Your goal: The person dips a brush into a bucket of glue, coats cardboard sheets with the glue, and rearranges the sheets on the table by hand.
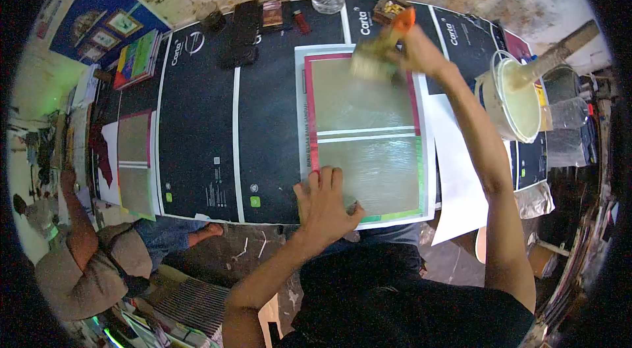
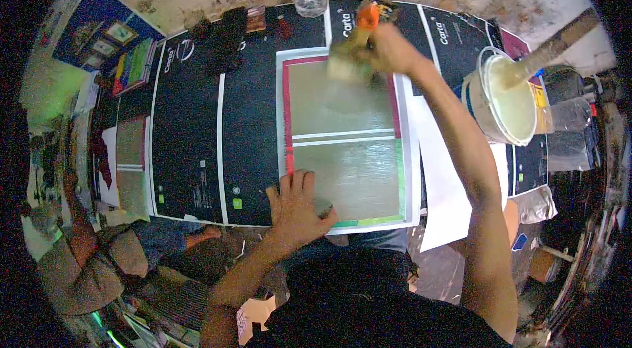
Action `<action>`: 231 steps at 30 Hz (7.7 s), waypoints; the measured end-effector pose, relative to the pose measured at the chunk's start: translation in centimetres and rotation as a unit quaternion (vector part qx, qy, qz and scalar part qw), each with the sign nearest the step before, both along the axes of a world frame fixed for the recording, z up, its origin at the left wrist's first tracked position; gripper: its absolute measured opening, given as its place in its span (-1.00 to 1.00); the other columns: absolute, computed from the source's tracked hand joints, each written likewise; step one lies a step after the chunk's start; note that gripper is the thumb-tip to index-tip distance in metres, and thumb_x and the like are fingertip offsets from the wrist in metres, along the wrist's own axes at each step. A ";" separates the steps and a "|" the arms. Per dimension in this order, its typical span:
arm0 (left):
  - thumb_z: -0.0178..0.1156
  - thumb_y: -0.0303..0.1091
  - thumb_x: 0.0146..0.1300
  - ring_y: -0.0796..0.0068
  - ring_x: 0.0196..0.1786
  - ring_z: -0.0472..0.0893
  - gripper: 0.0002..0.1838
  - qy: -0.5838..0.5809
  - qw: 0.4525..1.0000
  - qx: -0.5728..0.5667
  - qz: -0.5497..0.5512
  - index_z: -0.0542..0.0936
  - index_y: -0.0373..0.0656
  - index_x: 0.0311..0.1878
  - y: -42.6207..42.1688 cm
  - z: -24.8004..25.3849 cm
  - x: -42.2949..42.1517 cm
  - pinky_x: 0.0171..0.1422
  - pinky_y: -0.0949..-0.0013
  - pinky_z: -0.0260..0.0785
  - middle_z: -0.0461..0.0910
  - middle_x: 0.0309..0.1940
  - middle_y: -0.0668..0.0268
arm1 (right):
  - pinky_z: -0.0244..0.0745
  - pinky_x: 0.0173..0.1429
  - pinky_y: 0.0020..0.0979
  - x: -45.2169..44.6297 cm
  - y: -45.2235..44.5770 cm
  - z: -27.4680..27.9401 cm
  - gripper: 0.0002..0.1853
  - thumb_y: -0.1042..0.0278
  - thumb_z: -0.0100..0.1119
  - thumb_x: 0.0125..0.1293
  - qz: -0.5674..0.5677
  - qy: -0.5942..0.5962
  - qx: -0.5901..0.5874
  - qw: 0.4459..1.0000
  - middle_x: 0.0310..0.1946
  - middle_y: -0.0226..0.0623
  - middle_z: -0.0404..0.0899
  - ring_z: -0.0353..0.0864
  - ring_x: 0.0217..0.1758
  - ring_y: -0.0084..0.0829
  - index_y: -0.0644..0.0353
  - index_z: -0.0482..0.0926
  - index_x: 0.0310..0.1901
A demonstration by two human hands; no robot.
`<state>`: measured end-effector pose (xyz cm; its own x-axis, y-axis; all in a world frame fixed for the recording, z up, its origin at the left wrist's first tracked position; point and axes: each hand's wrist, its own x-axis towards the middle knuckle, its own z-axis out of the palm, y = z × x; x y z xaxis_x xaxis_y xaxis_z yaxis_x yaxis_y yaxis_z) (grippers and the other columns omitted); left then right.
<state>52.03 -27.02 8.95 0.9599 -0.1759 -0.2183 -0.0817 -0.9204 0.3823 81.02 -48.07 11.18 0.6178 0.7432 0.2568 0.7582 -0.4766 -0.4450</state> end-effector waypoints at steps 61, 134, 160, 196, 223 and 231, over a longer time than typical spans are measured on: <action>-0.33 0.21 0.36 0.02 0.44 0.21 -0.28 0.068 0.993 0.053 -0.085 0.51 -0.17 0.20 3.9 1.1 24.4 0.45 -0.31 -0.25 0.41 0.27 0.03 | 0.35 -0.01 -0.20 -21.5 11.1 -2.1 -0.61 0.36 0.21 -0.05 -0.123 -0.008 -0.064 0.990 -0.17 -0.20 0.56 0.51 -0.14 -0.17 0.06 0.62 -0.08; 0.33 0.28 -0.16 -0.01 0.31 0.35 0.02 0.041 0.989 0.138 0.025 0.34 -0.37 0.23 -1.6 0.5 1.0 0.30 -0.26 0.15 0.29 0.26 -0.01 | 0.55 -0.20 -0.09 -17.4 5.4 -5.4 -0.66 0.22 0.30 0.06 -0.350 -0.018 0.272 0.896 -0.42 0.01 0.62 0.65 -0.30 0.02 0.21 0.55 -0.16; 0.22 -0.01 0.08 0.09 0.14 0.36 -0.36 -0.031 0.990 -0.009 -0.141 0.39 -0.33 0.08 -6.3 -0.4 0.0 0.14 -0.13 0.14 0.35 0.04 0.05 | 0.52 -0.04 -0.17 0.7 0.7 1.0 -0.70 0.26 0.31 0.06 -0.034 -0.038 0.093 0.994 -0.26 -0.10 0.65 0.63 -0.14 -0.06 0.17 0.61 -0.16; 0.30 0.08 -0.04 0.11 0.11 0.38 -0.28 -0.008 0.997 0.063 -0.038 0.39 -0.22 0.10 0.6 0.6 0.3 0.09 -0.11 0.17 0.37 0.03 0.13 | 0.52 -0.31 -0.07 -6.8 7.7 -0.2 -0.61 0.04 0.21 0.17 -0.253 0.003 0.188 0.949 -0.59 0.05 0.57 0.63 -0.46 0.04 0.27 0.58 -0.51; 0.30 -0.22 0.08 0.56 -0.43 0.58 -0.73 0.092 0.932 -0.191 0.295 0.60 -0.20 -0.23 6.6 -4.5 12.5 -0.39 0.46 0.35 0.61 -0.42 0.35 | 0.45 0.06 -0.24 -24.9 -10.4 1.2 -0.76 0.44 0.26 0.14 -0.098 -0.180 0.256 0.945 -0.12 -0.22 0.63 0.59 -0.07 -0.19 0.17 0.64 -0.13; 0.27 -0.23 0.10 0.63 -0.49 0.52 -0.83 0.134 0.881 -0.319 0.323 0.61 -0.13 -0.39 7.2 -3.2 11.6 -0.51 0.55 0.23 0.57 -0.52 0.44 | 0.30 0.12 -0.22 -19.0 0.5 -0.3 -0.79 0.35 0.16 0.06 0.058 -0.108 -0.171 0.978 -0.27 -0.34 0.60 0.52 -0.05 -0.30 -0.06 0.69 -0.24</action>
